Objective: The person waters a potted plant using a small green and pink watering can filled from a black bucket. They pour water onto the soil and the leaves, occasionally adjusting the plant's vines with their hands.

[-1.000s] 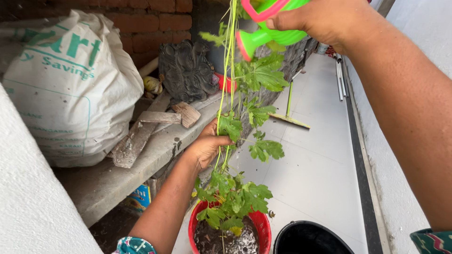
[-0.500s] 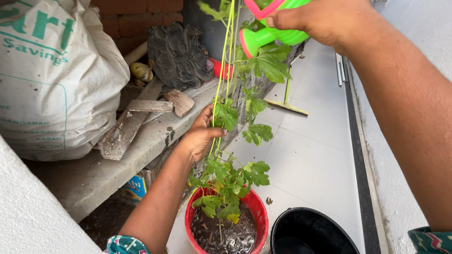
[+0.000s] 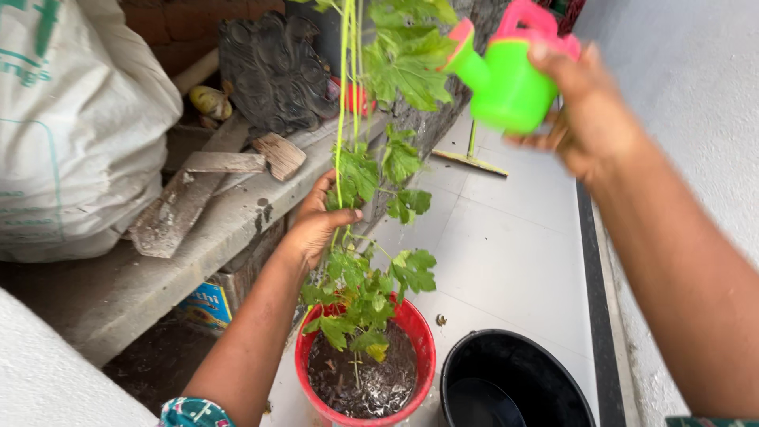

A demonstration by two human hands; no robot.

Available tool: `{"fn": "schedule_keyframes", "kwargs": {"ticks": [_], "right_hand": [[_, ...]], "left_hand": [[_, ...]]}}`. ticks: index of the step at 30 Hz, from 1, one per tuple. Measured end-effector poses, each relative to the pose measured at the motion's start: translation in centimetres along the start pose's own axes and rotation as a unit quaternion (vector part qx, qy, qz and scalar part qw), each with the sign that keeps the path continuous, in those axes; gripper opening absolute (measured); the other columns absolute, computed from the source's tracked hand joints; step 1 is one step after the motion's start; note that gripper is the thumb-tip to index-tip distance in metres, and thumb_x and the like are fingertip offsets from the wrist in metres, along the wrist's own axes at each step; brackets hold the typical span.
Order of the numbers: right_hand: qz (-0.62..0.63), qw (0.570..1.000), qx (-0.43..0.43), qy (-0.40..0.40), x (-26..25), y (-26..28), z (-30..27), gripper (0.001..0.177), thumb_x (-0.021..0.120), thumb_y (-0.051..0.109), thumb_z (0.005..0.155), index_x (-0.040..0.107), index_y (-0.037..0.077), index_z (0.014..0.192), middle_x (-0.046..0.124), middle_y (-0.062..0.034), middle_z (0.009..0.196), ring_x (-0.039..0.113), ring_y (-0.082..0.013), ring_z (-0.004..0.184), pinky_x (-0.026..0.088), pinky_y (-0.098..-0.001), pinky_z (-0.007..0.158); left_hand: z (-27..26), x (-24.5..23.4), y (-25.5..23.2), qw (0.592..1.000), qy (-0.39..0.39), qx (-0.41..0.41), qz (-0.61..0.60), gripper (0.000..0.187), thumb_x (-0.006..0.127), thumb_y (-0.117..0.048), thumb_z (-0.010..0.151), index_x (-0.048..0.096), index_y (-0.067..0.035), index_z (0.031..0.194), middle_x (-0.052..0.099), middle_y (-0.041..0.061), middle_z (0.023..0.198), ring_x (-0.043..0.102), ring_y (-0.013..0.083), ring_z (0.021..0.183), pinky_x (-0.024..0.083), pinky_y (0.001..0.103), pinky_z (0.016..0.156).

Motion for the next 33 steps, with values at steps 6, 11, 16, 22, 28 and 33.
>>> {"fn": "schedule_keyframes", "kwargs": {"ticks": [6, 11, 16, 22, 28, 33], "right_hand": [[0.087, 0.987, 0.079, 0.112, -2.5, -11.7, -3.9, 0.056, 0.062, 0.047, 0.087, 0.054, 0.017, 0.133, 0.068, -0.0094, 0.124, 0.070, -0.0242, 0.106, 0.060, -0.0514, 0.085], [0.092, 0.988, 0.121, 0.034, -7.9, -25.2, -7.5, 0.053, 0.074, 0.032, 0.082, 0.046, 0.019, 0.126, 0.062, -0.0044, 0.123, 0.065, -0.0183, 0.110, 0.057, -0.0491, 0.086], [0.012, 0.984, 0.156, 0.087, -12.0, -35.5, -11.6, 0.061, 0.080, 0.025, 0.078, 0.049, 0.014, 0.128, 0.061, -0.0047, 0.119, 0.060, -0.0185, 0.106, 0.050, -0.0401, 0.088], [-0.076, 0.947, 0.232, 0.206, -14.9, -46.2, -16.7, 0.068, 0.089, 0.018, 0.068, 0.057, 0.011, 0.128, 0.069, -0.0046, 0.115, 0.064, -0.0181, 0.112, 0.050, -0.0327, 0.100], [-0.317, 0.876, 0.218, 0.290, -17.3, -54.8, -20.1, 0.076, 0.094, 0.029, 0.060, 0.060, 0.013, 0.126, 0.069, -0.0071, 0.118, 0.065, -0.0248, 0.115, 0.051, -0.0373, 0.101], [-0.375, 0.857, 0.126, 0.331, -17.0, -59.4, -21.5, 0.078, 0.095, 0.034, 0.057, 0.061, 0.011, 0.123, 0.069, -0.0124, 0.118, 0.067, -0.0309, 0.113, 0.053, -0.0397, 0.099]], "left_hand": [[-1.4, 0.4, -0.1, 0.998, -0.040, 0.043, -0.002, 0.110, 0.073, 0.009, 0.068, 0.022, -0.021, 0.161, 0.039, 0.014, 0.156, 0.054, 0.0271, 0.132, 0.051, 0.037, 0.106], [-4.0, 1.5, 0.6, 0.974, -0.091, 0.199, 0.063, 0.130, 0.080, 0.005, 0.074, -0.010, -0.020, 0.165, 0.010, 0.017, 0.171, 0.025, 0.0318, 0.156, 0.035, 0.042, 0.121], [-12.3, 7.6, 4.5, 0.815, -0.315, 0.372, 0.313, 0.093, 0.072, 0.006, 0.090, 0.017, 0.000, 0.165, 0.023, 0.021, 0.166, 0.026, 0.0369, 0.162, 0.020, 0.045, 0.136], [-18.3, 21.4, 21.4, 0.943, 0.115, 0.112, 0.292, 0.021, 0.066, -0.008, 0.084, 0.068, -0.010, 0.104, 0.072, 0.011, 0.113, 0.066, 0.0299, 0.114, 0.049, 0.043, 0.107], [-25.6, 24.4, 35.6, 0.768, 0.360, 0.111, 0.518, 0.048, 0.064, -0.035, 0.093, 0.067, -0.002, 0.127, 0.058, 0.027, 0.139, 0.040, 0.0493, 0.138, 0.010, 0.070, 0.113], [-27.7, 23.8, 38.2, 0.722, 0.416, 0.077, 0.547, 0.059, 0.055, -0.050, 0.099, 0.065, 0.000, 0.129, 0.061, 0.026, 0.135, 0.045, 0.0459, 0.136, 0.011, 0.066, 0.118]]}}
Point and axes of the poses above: each hand's wrist, its own z-axis towards the middle knuckle, its own x-axis out of the palm, y = z × x, the point moved 6 cm from there along z, towards the middle knuckle
